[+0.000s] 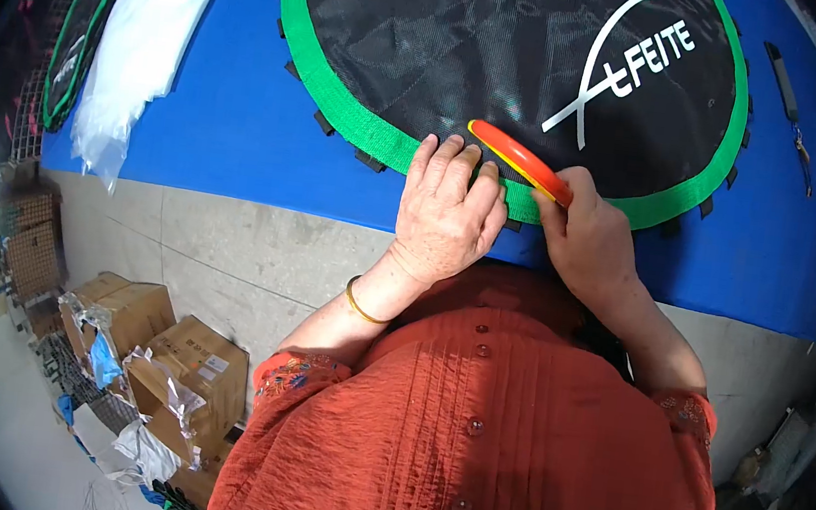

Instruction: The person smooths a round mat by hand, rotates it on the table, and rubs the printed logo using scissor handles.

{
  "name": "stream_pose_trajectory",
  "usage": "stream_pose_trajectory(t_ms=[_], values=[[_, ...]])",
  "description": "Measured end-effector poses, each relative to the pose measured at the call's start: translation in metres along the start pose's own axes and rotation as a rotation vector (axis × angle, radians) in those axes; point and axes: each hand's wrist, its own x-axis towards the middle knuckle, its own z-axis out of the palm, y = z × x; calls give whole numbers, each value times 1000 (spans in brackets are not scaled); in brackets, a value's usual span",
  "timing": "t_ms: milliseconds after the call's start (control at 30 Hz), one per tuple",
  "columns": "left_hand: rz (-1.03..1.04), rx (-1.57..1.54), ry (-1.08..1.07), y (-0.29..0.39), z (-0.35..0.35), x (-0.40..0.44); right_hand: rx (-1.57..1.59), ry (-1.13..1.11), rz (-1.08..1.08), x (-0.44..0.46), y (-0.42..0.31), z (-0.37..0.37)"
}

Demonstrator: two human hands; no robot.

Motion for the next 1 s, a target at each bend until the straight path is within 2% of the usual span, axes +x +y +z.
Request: stream_pose_trajectory(t_ms=[167, 267, 600, 833, 1000], values=[[6, -10, -34, 2, -3, 3, -56, 162, -43, 19, 19, 9], [33, -32, -42, 0, -3, 4, -151, 234, 36, 43, 31, 6], [45, -35, -68, -1, -3, 3, 70, -33, 147, -9, 12, -23], [59, -9, -94, 0, -2, 4, 34, 52, 105, 13, 18, -6], [53, -2, -96, 0, -2, 3, 80, -56, 114, -5, 11, -23]])
